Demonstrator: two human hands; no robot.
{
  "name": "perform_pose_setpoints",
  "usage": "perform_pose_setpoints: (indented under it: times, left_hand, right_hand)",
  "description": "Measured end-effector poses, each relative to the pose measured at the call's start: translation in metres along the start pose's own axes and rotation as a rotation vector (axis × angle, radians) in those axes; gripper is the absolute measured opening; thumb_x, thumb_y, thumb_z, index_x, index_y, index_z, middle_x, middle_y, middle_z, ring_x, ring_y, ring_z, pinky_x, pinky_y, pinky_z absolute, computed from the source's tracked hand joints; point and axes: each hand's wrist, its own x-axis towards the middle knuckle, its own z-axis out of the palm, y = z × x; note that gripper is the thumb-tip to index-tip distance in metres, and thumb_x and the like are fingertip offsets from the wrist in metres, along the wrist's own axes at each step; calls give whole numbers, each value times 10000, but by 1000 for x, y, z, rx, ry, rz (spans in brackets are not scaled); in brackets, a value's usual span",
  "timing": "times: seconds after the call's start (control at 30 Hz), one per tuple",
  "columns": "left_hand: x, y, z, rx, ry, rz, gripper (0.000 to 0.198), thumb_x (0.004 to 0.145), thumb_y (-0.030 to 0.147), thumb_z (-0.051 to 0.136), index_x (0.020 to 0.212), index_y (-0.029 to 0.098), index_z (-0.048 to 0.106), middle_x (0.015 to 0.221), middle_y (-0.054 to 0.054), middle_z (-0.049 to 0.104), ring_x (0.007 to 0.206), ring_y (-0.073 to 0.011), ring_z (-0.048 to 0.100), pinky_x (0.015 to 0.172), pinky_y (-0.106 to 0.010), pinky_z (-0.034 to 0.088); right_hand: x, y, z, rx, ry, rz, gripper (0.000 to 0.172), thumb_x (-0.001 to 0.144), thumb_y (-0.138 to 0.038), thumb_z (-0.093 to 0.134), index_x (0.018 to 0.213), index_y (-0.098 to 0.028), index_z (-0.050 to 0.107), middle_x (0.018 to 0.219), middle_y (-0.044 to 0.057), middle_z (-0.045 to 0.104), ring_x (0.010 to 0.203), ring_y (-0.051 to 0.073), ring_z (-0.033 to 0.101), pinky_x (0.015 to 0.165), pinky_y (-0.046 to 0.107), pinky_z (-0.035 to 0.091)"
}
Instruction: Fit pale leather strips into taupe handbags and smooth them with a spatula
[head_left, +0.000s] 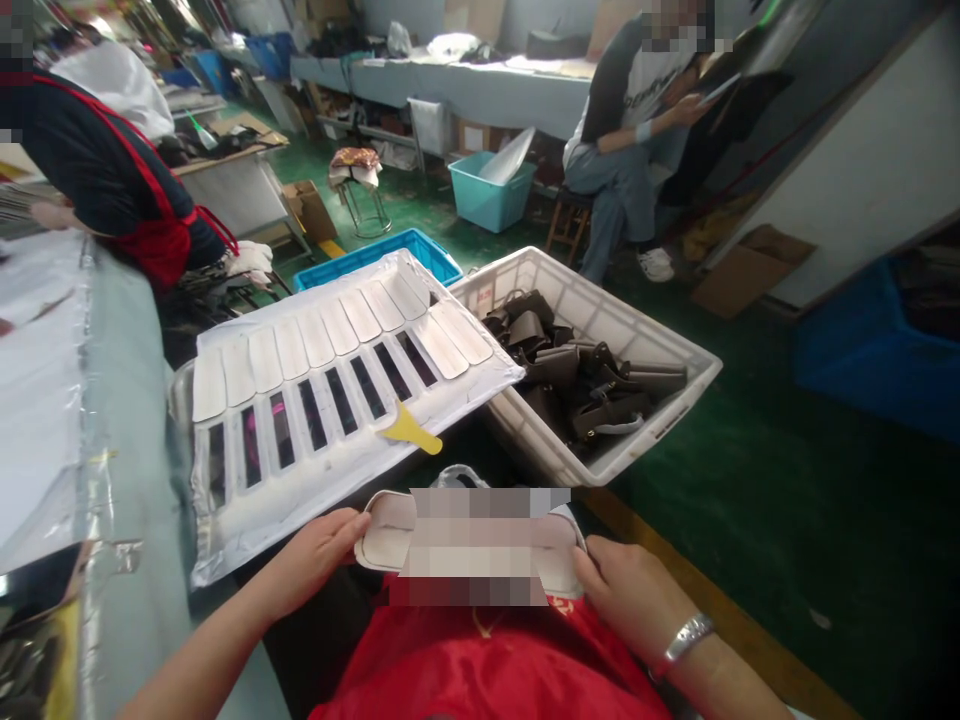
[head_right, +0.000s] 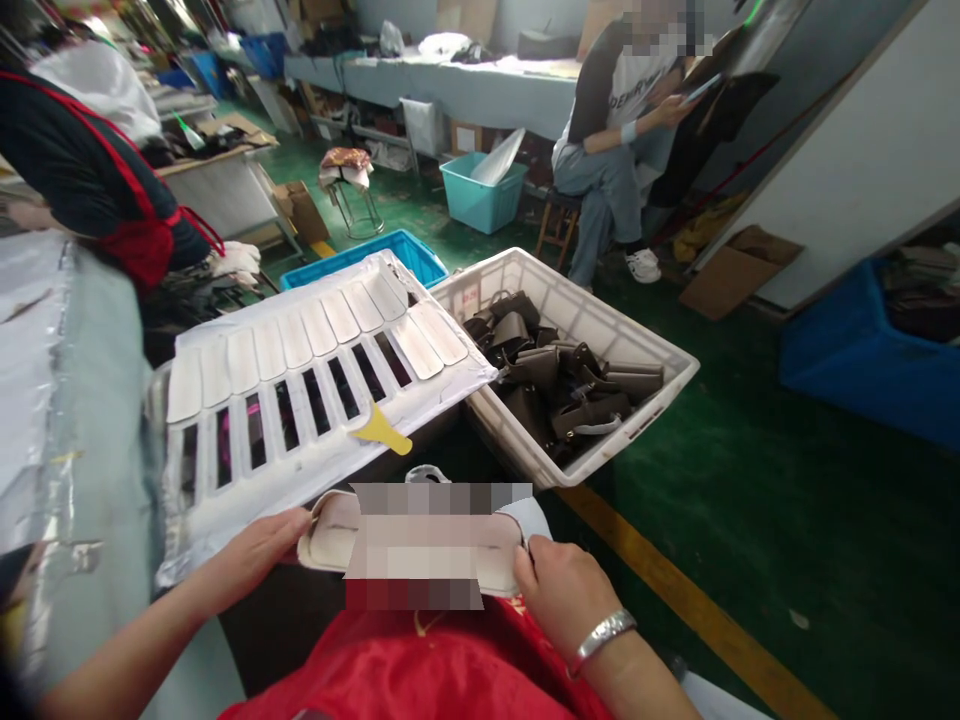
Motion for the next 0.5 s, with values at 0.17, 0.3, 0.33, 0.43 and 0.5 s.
perform_pose_setpoints:
  times: [0.17,0.3,0.33,0.43,0.5]
  left_hand:
    - [4,8,5,315,64,24,359,870,392,294,640,199,491,661,-22,549,642,-185,511,616,-301,346]
    - [6,8,4,276,62,66,347,877,387,284,636,207,460,657,-9,526,629,-174,493,618,-292,355]
    - [6,7,3,254,57,73,350,879,398,285,639,208,455,657,-3,521,627,-172,490,616,-289,360]
    - [6,6,1,205,25,85,352,878,424,291,655,208,456,678,2,524,650,-173,499,627,-287,376]
    - [6,6,0,201,1,88,357,878,436,285,668,206,461,697,-1,526,671,-178,505,646,-295,382]
  right_hand:
    - [2,-2,3,-58,-9,5,329,907,-254,352,735,-156,615,740,113,675,688,223,638,576,289,337]
    - [2,-1,5,-56,-29,-3,331,917,-243,334,779,-141,616,759,125,676,692,229,642,581,294,356]
    - [2,-1,5,-52,-32,-4,333,920,-239,327,788,-137,615,761,128,676,693,230,643,583,295,362]
    - [1,-2,5,-49,-40,2,334,924,-229,319,806,-129,615,761,134,675,700,234,647,588,299,377]
    - [1,-2,5,-49,-43,-3,334,926,-223,318,811,-126,616,761,133,675,706,235,649,595,300,384]
